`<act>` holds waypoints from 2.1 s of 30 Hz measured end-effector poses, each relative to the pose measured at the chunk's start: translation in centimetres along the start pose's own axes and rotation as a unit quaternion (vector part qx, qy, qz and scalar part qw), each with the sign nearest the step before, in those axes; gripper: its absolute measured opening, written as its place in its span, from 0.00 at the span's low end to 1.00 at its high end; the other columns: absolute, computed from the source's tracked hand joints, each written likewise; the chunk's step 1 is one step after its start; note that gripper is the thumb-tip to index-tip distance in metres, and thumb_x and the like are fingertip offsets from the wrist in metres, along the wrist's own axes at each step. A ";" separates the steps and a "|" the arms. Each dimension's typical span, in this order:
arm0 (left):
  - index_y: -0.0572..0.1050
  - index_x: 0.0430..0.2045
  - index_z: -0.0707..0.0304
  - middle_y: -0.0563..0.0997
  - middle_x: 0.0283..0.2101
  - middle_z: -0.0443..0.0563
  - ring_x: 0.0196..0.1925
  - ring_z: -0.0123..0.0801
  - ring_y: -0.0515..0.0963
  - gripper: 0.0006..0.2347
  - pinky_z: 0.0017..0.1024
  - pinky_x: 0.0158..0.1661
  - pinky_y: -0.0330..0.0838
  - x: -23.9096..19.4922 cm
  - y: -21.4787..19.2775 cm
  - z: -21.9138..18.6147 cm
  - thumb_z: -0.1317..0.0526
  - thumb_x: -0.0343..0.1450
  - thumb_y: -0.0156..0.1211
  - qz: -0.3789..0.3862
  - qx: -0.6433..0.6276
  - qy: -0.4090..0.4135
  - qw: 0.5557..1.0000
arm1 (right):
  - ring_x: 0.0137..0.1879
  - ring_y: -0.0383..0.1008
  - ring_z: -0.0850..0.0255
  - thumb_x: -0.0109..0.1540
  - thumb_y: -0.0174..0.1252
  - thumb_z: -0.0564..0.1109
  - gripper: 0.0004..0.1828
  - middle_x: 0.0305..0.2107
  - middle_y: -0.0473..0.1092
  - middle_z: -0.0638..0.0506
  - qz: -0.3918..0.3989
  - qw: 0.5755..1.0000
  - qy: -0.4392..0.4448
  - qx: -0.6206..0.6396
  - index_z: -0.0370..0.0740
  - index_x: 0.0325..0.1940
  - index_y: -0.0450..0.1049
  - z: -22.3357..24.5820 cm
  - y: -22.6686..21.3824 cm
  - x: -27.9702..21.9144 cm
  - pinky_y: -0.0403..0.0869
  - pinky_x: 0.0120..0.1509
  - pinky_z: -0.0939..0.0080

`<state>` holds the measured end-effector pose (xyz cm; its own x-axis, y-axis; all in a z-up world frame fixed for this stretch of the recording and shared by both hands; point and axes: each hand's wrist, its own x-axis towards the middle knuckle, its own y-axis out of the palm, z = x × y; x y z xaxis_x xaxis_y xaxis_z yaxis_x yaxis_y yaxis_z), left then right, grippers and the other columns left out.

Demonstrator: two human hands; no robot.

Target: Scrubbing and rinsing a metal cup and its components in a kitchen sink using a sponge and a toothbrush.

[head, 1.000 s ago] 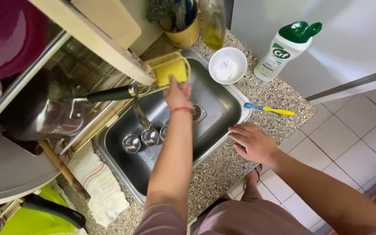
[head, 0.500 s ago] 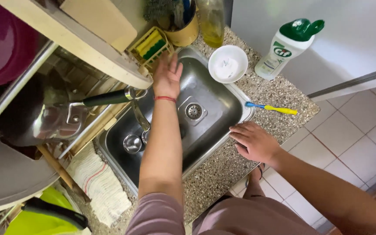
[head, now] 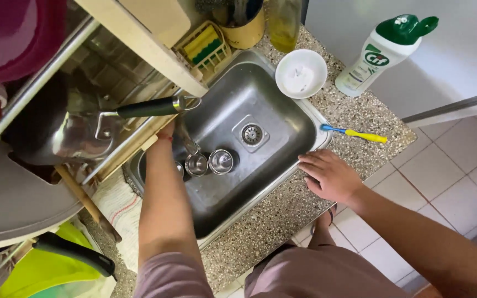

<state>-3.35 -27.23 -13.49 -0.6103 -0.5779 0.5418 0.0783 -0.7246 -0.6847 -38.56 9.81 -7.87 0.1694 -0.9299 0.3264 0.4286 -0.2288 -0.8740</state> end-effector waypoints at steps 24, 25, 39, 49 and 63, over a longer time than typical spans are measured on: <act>0.64 0.66 0.51 0.61 0.71 0.51 0.74 0.37 0.57 0.19 0.32 0.72 0.45 0.4 -15.6 -3.6 0.53 0.78 0.44 0.117 -0.562 -0.379 0.726 | 0.61 0.71 0.53 0.60 0.56 0.50 0.18 0.55 0.72 0.50 -0.013 1.000 0.014 0.007 0.42 0.52 0.74 -0.4 1.4 -1.0 0.66 0.68 0.46; 0.64 0.66 0.51 0.61 0.71 0.51 0.74 0.37 0.57 0.19 0.32 0.72 0.45 0.1 -16.7 -3.9 0.53 0.78 0.44 0.119 -0.560 -0.380 0.726 | 0.61 0.71 0.53 0.60 0.56 0.50 0.18 0.55 0.72 0.50 -0.011 1.000 0.014 0.009 0.42 0.52 0.74 -0.3 1.4 -1.2 0.66 0.68 0.46; 0.81 0.35 0.58 0.82 0.32 0.62 0.37 0.56 0.83 0.14 0.49 0.38 0.73 -0.1 -3.9 -2.3 0.53 0.76 0.49 0.072 -0.388 -0.255 0.883 | 0.58 0.73 0.56 0.55 0.61 0.49 0.19 0.52 0.74 0.52 -0.015 1.000 0.009 -0.024 0.44 0.49 0.77 0.4 0.1 -0.2 0.68 0.67 0.49; 0.79 0.34 0.58 0.79 0.32 0.58 0.36 0.52 0.80 0.09 0.45 0.39 0.72 -0.7 -6.3 -2.8 0.56 0.70 0.53 0.054 -0.353 -0.232 0.905 | 0.57 0.73 0.56 0.54 0.62 0.48 0.19 0.51 0.74 0.53 -0.014 1.000 0.015 -0.015 0.46 0.49 0.76 0.3 1.0 -0.6 0.69 0.66 0.50; 0.76 0.32 0.57 0.73 0.31 0.52 0.35 0.47 0.76 0.09 0.39 0.40 0.69 -2.4 -11.2 -2.4 0.61 0.61 0.59 0.009 -0.285 -0.174 0.943 | 0.57 0.73 0.55 0.55 0.60 0.47 0.19 0.53 0.73 0.51 -0.013 1.000 -0.004 -0.006 0.43 0.50 0.75 -0.1 1.0 -0.7 0.69 0.65 0.49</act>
<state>-4.65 -16.84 -8.31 -0.3099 -0.7484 0.5863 -0.4098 -0.4513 -0.7927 -38.35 10.16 -9.05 0.1655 -0.9212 0.3521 0.4228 -0.2562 -0.8692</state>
